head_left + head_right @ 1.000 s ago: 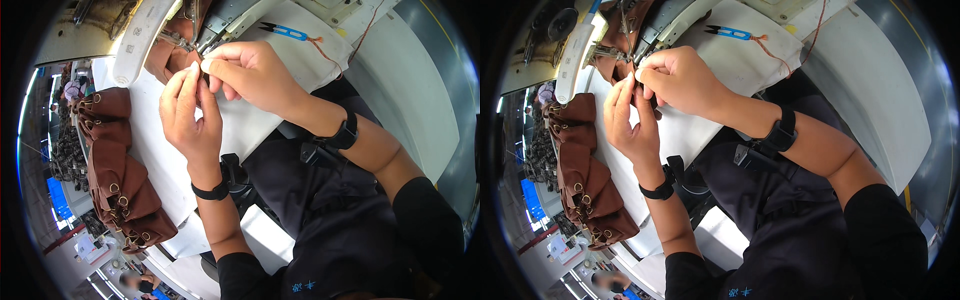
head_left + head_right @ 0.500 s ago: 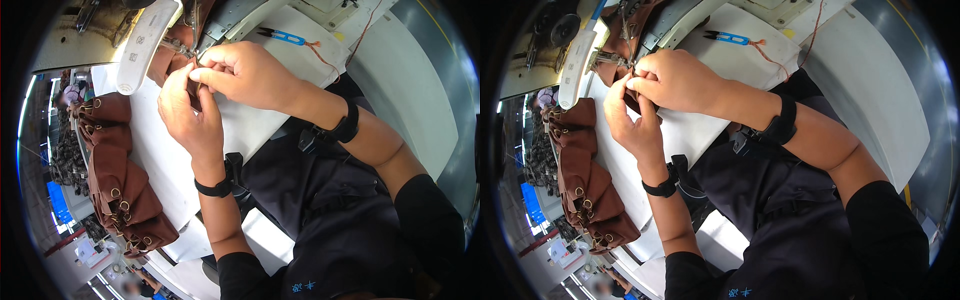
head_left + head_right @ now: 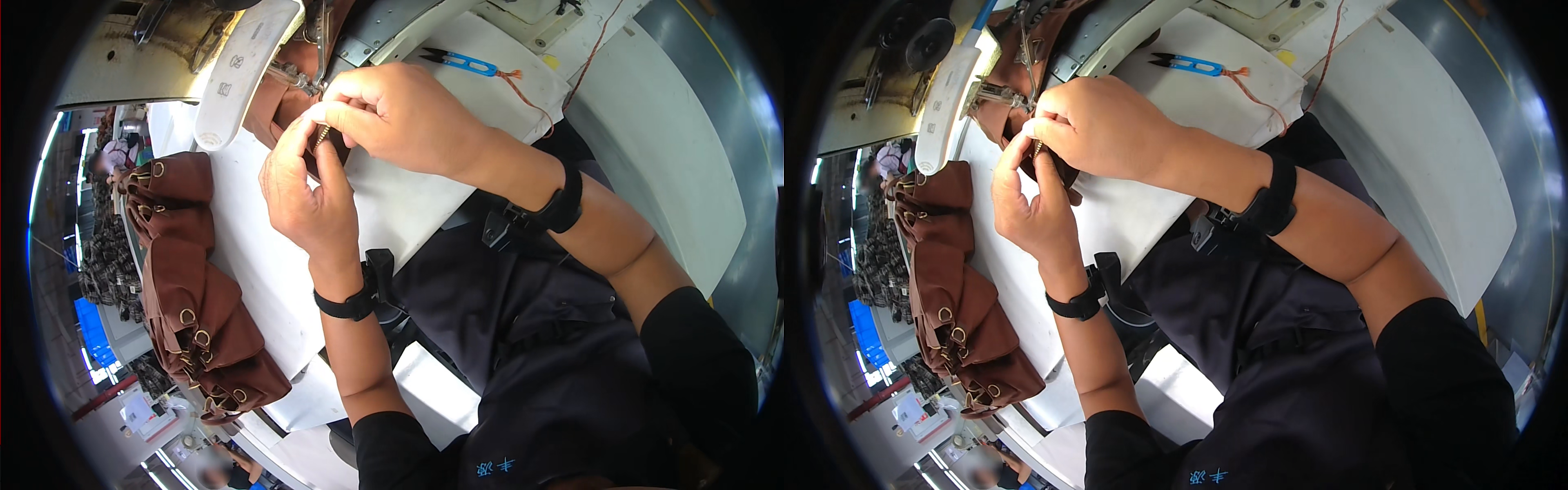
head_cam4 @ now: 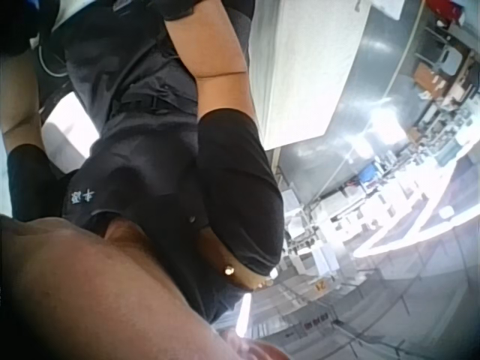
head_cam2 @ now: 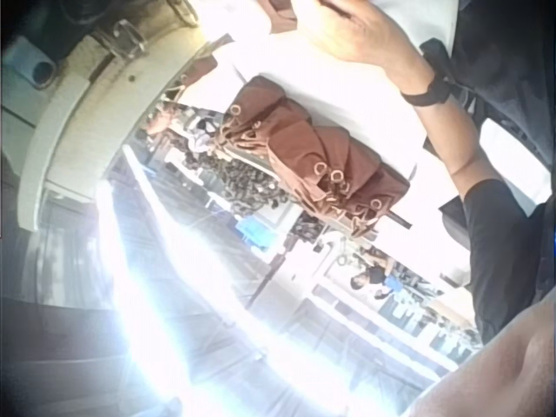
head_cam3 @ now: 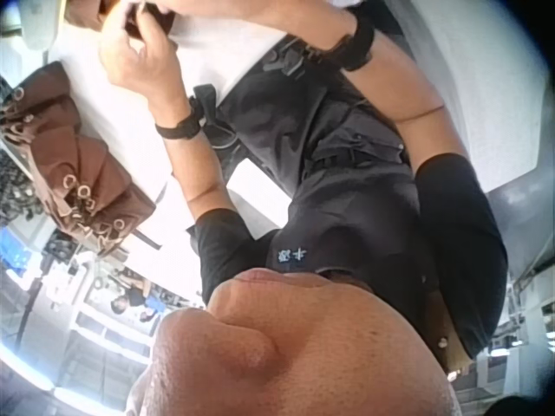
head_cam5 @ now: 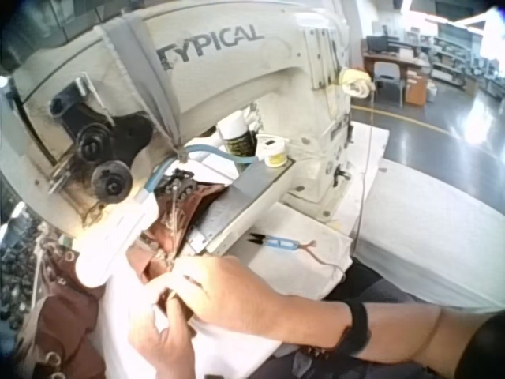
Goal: The user is using a sewing machine to sew a leather bag.
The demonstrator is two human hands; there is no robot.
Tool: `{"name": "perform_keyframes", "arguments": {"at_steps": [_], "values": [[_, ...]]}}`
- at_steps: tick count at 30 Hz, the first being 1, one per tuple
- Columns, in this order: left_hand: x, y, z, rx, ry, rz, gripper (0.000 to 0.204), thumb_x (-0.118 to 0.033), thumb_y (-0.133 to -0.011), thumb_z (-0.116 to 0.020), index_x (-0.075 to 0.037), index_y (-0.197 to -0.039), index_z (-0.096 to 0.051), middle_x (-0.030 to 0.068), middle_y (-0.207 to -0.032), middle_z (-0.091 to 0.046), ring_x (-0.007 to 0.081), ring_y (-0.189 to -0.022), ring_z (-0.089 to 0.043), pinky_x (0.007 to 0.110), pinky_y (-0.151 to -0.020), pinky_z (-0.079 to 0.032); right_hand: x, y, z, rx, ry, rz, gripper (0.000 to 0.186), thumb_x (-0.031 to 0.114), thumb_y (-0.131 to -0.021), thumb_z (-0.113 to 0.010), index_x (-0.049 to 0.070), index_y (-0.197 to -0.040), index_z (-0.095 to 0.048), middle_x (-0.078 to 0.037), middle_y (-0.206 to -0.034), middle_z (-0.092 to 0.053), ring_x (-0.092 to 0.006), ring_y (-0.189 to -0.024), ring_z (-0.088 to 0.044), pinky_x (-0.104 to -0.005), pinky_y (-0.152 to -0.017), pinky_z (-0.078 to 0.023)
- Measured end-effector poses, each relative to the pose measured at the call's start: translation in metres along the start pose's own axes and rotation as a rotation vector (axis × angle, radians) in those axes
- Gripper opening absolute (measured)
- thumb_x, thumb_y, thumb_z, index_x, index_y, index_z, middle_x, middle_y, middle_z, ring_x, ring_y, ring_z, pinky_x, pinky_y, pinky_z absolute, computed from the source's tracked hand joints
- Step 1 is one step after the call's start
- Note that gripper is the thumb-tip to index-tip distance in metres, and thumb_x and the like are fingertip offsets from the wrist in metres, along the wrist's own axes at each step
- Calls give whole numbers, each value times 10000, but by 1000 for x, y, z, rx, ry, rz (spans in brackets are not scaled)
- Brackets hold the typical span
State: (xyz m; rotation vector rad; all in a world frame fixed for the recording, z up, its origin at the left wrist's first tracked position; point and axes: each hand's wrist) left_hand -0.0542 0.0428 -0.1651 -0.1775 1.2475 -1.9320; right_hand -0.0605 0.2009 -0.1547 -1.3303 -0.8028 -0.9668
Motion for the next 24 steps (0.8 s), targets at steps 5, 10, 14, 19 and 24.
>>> {"name": "perform_keyframes", "arguments": {"at_steps": [5,10,14,19,24], "values": [[10,-16,16,59,-68,-301,286,47,-838,-782,-69,-1100,-778,62,-1063,-792,218,-936,-742,336,-838,-531,4,10,-4,-1,-97,-164,256,216,-1016,-657,12,-868,-704,-27,-670,-657,-75,-545,-548,-254,-519,-434],[14,-24,19,114,-86,-355,258,20,-848,-793,-86,-1082,-777,52,-1051,-788,215,-952,-744,338,-838,-534,12,13,-1,-5,-702,-486,273,216,-1010,-667,9,-836,-700,6,-675,-626,-48,-517,-486,-224,-495,-385],[15,-24,14,96,-58,-335,245,11,-854,-794,-89,-1077,-777,43,-1048,-786,220,-949,-743,337,-832,-535,12,9,3,26,-633,-488,271,215,-1012,-663,17,-831,-692,4,-671,-622,-46,-529,-497,-225,-494,-384],[16,-24,15,113,-43,-328,232,5,-860,-791,-89,-1071,-777,39,-1051,-786,218,-931,-737,335,-819,-531,10,10,11,118,-392,-367,310,227,-1059,-559,24,-854,-670,-8,-707,-647,-49,-562,-542,-231,-531,-426],[17,-24,15,119,-66,-341,241,4,-857,-798,-97,-1076,-780,37,-1061,-790,204,-922,-733,319,-807,-522,7,8,14,148,-353,-340,330,220,-1069,-500,5,-891,-677,-27,-737,-674,-63,-582,-571,-244,-566,-472]]}}
Point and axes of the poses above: each hand's wrist, its own y-axis away from the middle knuckle, its own z-axis out of the back of the hand, x = y × z
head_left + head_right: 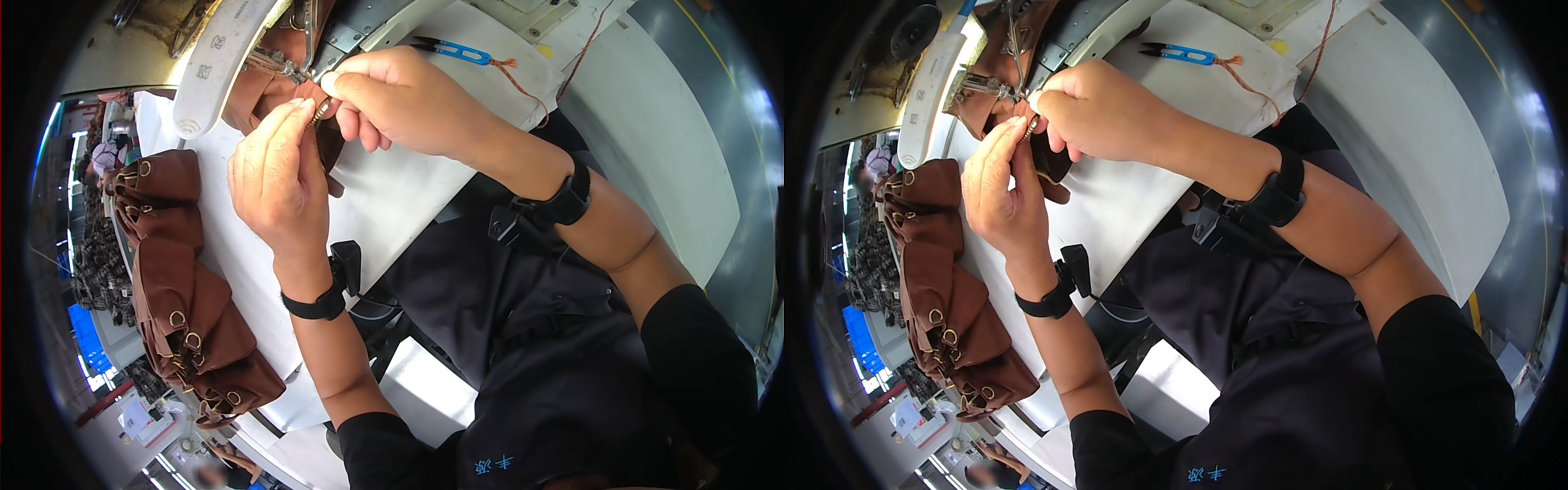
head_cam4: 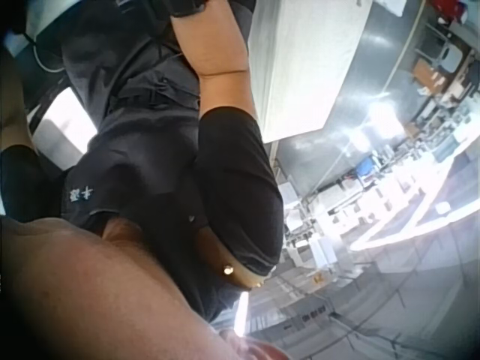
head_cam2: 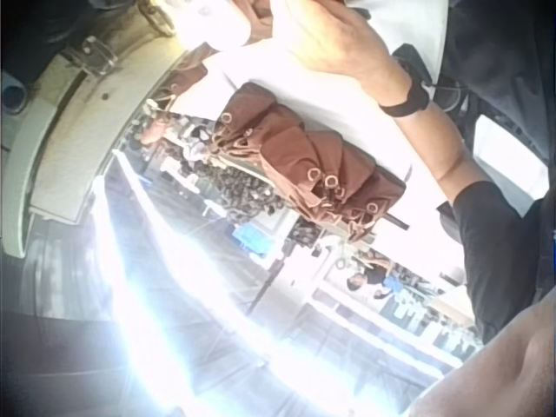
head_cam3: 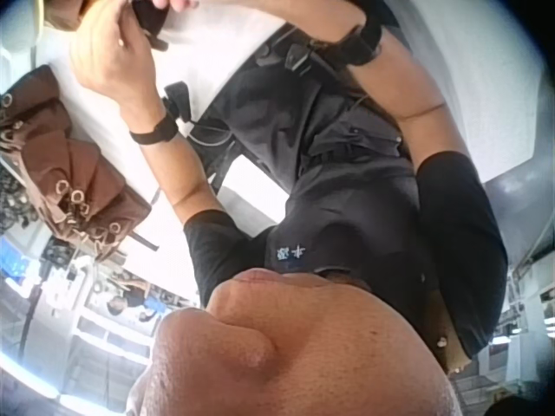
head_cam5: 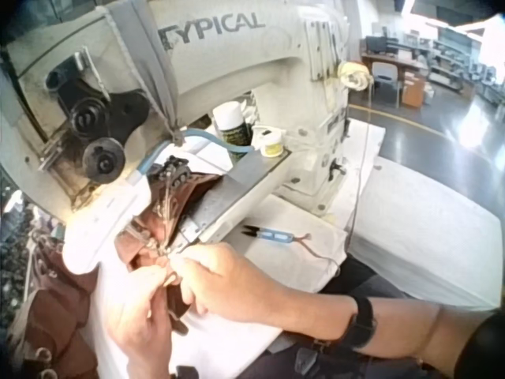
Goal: The user is using a sewing machine to sew a leather bag.
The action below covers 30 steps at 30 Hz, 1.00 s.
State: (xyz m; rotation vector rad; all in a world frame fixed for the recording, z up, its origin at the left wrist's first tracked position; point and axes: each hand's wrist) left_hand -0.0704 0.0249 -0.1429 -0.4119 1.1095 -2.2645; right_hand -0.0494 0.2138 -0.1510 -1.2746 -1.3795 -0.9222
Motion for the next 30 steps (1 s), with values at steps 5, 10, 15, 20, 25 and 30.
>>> {"name": "perform_keyframes", "arguments": {"at_steps": [5,10,15,20,25,30], "values": [[-1,0,-1,-21,8,-7,247,5,-850,-809,-101,-1072,-788,33,-1065,-794,197,-914,-736,311,-790,-524,2,-2,7,3,46,2,334,217,-1066,-487,-10,-940,-698,-47,-763,-698,-73,-604,-595,-250,-576,-487],[-1,2,-2,-26,-3,-24,244,9,-850,-809,-93,-1072,-794,43,-1062,-797,199,-895,-740,312,-787,-533,5,-2,7,22,116,45,308,256,-1059,-594,19,-911,-725,-37,-764,-705,-58,-606,-592,-228,-558,-461],[-6,5,-6,-46,46,91,244,27,-861,-795,-71,-1084,-790,71,-1080,-803,209,-893,-742,316,-786,-549,-1,-2,-6,-30,10,61,271,253,-1037,-670,33,-889,-728,-14,-737,-683,-46,-589,-561,-214,-537,-427],[-8,4,-8,-68,104,121,236,38,-872,-785,-56,-1089,-783,81,-1104,-803,211,-884,-739,308,-772,-557,-11,-4,-17,-144,-16,150,249,216,-1014,-686,27,-855,-713,29,-694,-622,-19,-586,-478,-226,-516,-361],[-6,5,-6,-8,52,73,248,43,-874,-779,-47,-1105,-769,83,-1124,-801,217,-896,-739,310,-781,-566,-13,0,-24,-265,-158,99,240,128,-977,-689,17,-764,-687,58,-665,-573,-5,-595,-433,-233,-514,-318],[-5,3,-8,-16,68,11,228,49,-879,-766,-41,-1088,-750,86,-1152,-795,224,-896,-737,318,-792,-574,-9,1,-20,-279,56,164,228,112,-970,-688,-8,-776,-688,70,-650,-559,6,-608,-425,-227,-517,-317]]}}
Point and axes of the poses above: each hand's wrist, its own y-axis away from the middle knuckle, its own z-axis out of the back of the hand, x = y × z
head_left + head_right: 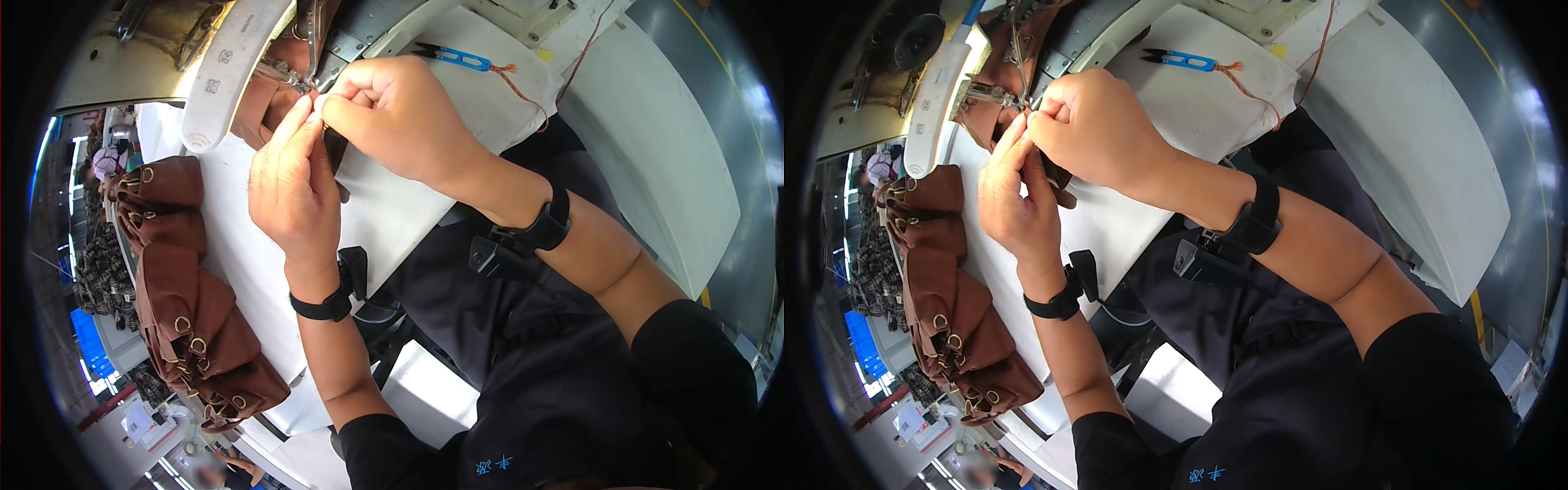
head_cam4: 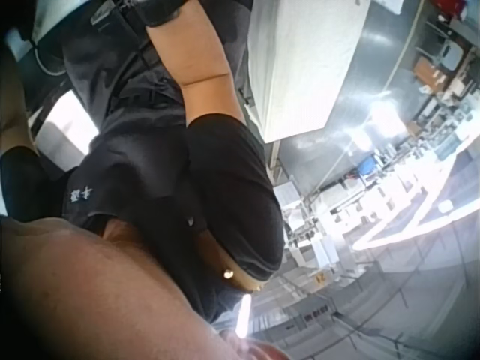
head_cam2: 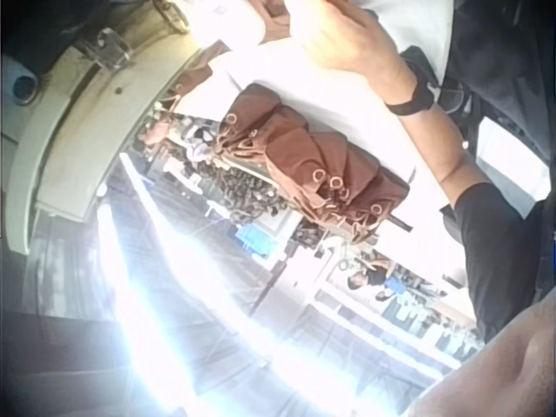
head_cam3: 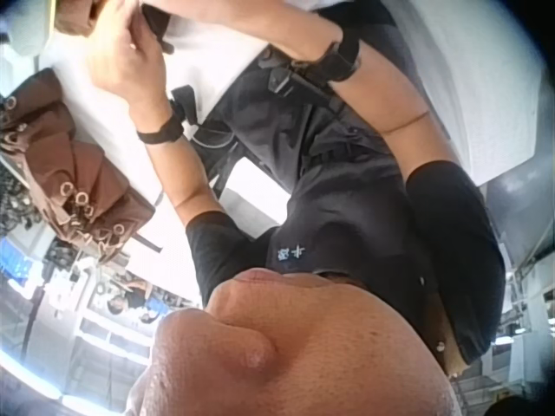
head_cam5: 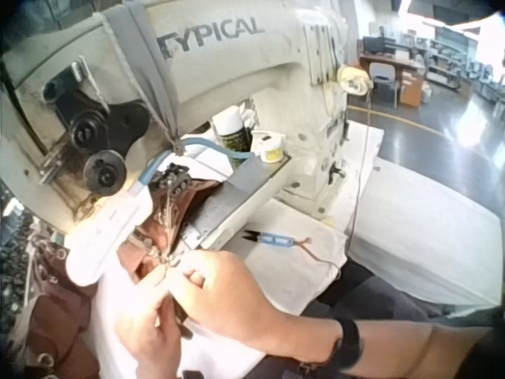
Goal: The user is using a sewing machine to sew a leather bag.
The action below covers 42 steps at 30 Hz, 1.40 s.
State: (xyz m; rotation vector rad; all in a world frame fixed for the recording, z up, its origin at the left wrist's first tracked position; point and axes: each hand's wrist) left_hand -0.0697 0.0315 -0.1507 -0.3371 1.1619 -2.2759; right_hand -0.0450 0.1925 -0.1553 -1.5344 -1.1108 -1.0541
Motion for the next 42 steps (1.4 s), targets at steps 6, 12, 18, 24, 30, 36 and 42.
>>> {"name": "perform_keyframes", "arguments": {"at_steps": [6,12,18,24,30,36,42], "values": [[-13,7,-4,-50,137,252,238,74,-874,-762,-28,-1089,-747,110,-1133,-795,243,-914,-741,328,-804,-580,-4,-6,0,22,-28,19,201,81,-952,-659,-14,-779,-695,61,-672,-591,4,-636,-465,-228,-546,-355],[-6,6,-3,-76,-12,31,233,93,-844,-782,-17,-1049,-781,113,-1078,-797,254,-945,-750,343,-830,-586,-5,-5,2,44,-101,-60,199,94,-953,-652,-1,-793,-720,41,-692,-615,-11,-647,-497,-231,-570,-380],[-6,4,-2,-74,14,6,248,98,-831,-785,-25,-1047,-782,112,-1064,-800,251,-930,-749,341,-822,-577,1,-7,6,83,-128,-129,199,122,-965,-675,14,-805,-722,49,-667,-589,-15,-615,-477,-225,-562,-375],[-5,4,-2,-74,9,18,255,93,-829,-791,-37,-1048,-780,107,-1063,-801,248,-912,-744,336,-799,-566,5,-5,18,203,-118,-194,277,201,-1039,-622,26,-843,-710,14,-705,-630,-39,-599,-524,-228,-568,-413],[-8,4,-1,-71,-2,48,257,88,-823,-799,-45,-1042,-780,102,-1057,-801,252,-898,-738,345,-802,-566,0,-1,17,193,-212,-153,360,218,-1031,-530,-1,-791,-685,-55,-722,-700,-101,-599,-614,-284,-567,-482],[-9,1,0,-55,-12,32,264,97,-826,-798,-36,-1054,-774,113,-1058,-796,264,-889,-736,345,-786,-568,0,0,23,220,-162,-100,352,214,-1033,-523,0,-794,-668,-37,-704,-675,-99,-608,-602,-288,-579,-474],[-9,1,2,-31,-39,28,291,107,-823,-798,-32,-1076,-761,122,-1071,-791,265,-888,-731,354,-771,-568,1,-1,22,245,-131,-134,216,177,-1053,-601,25,-949,-715,-2,-797,-675,-51,-677,-588,-226,-620,-469]]}}
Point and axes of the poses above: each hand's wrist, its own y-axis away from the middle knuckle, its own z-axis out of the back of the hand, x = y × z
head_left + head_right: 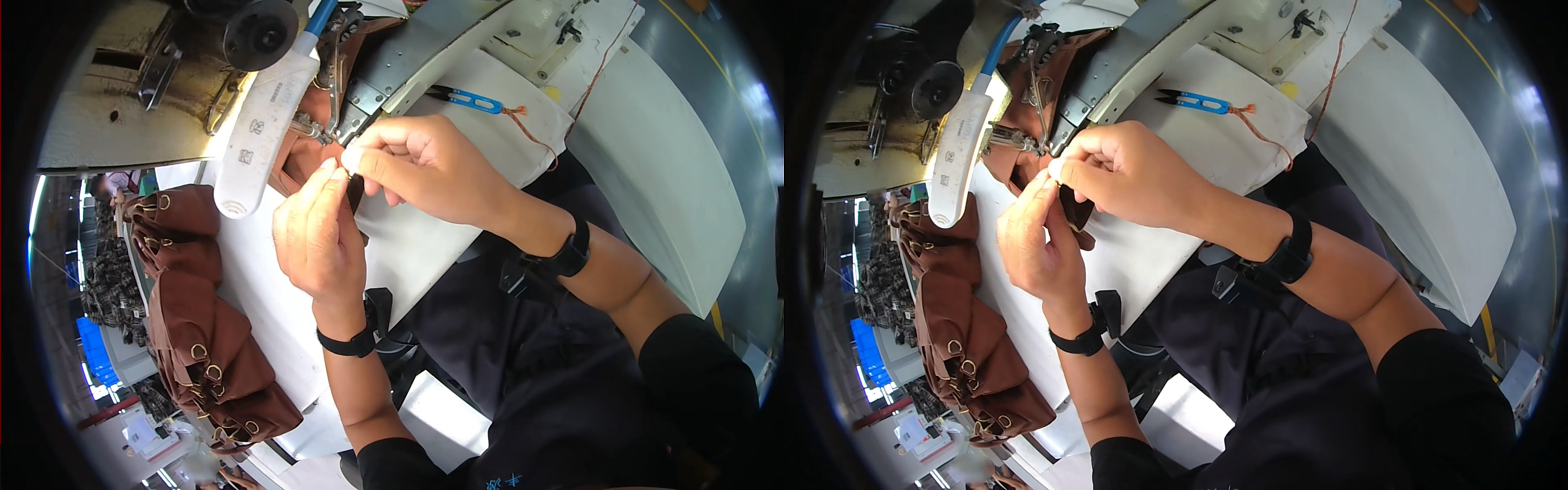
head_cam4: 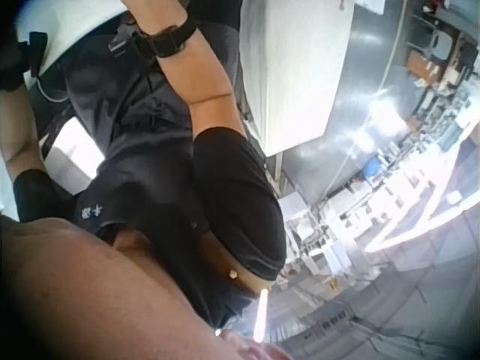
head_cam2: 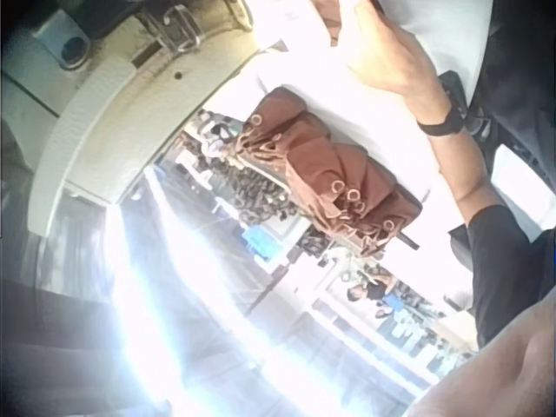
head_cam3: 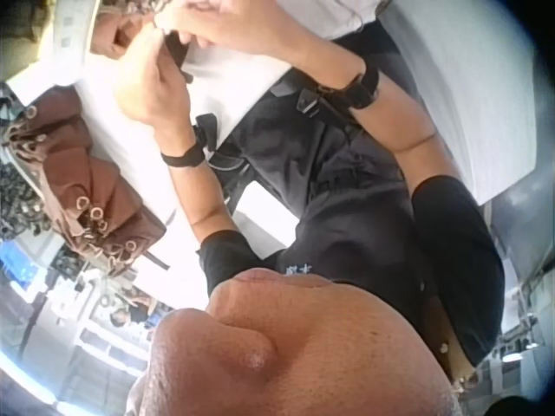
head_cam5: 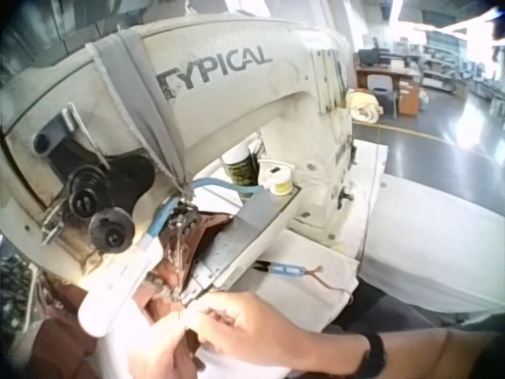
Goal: The user is using a sewing machine to sew a leather bag.
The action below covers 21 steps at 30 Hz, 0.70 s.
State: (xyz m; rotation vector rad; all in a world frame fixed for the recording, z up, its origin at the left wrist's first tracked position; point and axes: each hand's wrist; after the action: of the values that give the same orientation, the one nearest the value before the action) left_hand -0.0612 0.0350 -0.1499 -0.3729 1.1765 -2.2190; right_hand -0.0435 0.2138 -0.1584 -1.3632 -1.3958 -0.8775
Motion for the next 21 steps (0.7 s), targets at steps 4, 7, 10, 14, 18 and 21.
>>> {"name": "perform_keyframes", "arguments": {"at_steps": [4,7,10,14,18,21], "values": [[-4,2,-3,-15,41,51,280,113,-833,-778,-29,-1073,-751,118,-1109,-796,257,-893,-717,343,-795,-566,-4,-2,-8,-23,-106,-2,148,117,-1021,-637,8,-977,-727,1,-805,-687,-39,-695,-594,-219,-621,-469],[-6,2,-4,-28,74,107,281,127,-838,-761,-27,-1073,-749,115,-1130,-798,244,-898,-710,335,-812,-565,-6,-3,-15,-103,-82,95,133,94,-1003,-651,-7,-952,-721,0,-809,-701,-27,-709,-600,-217,-621,-471],[-8,3,-3,-44,148,188,288,137,-840,-749,-25,-1078,-748,113,-1135,-799,236,-902,-708,331,-821,-564,-7,-4,-17,-109,-12,130,123,75,-993,-655,-11,-937,-722,6,-806,-703,-19,-725,-601,-205,-620,-458],[-9,1,-2,-17,161,224,284,135,-840,-749,-20,-1078,-750,112,-1125,-800,232,-900,-708,329,-820,-562,-6,-6,-16,-119,-65,117,125,82,-985,-652,5,-925,-730,23,-754,-657,-10,-658,-539,-205,-563,-398],[-8,-2,0,-4,126,232,272,126,-840,-755,-17,-1071,-753,114,-1111,-801,226,-895,-709,326,-824,-562,-4,-8,-17,-135,-80,92,130,97,-977,-657,16,-909,-734,29,-714,-622,-7,-607,-485,-214,-522,-352],[-7,-4,-1,-14,156,211,265,115,-841,-761,-17,-1070,-757,113,-1105,-800,222,-893,-711,327,-830,-564,1,-9,-16,-134,-75,72,139,103,-979,-660,12,-918,-746,18,-704,-624,-15,-587,-493,-214,-511,-357]]}}
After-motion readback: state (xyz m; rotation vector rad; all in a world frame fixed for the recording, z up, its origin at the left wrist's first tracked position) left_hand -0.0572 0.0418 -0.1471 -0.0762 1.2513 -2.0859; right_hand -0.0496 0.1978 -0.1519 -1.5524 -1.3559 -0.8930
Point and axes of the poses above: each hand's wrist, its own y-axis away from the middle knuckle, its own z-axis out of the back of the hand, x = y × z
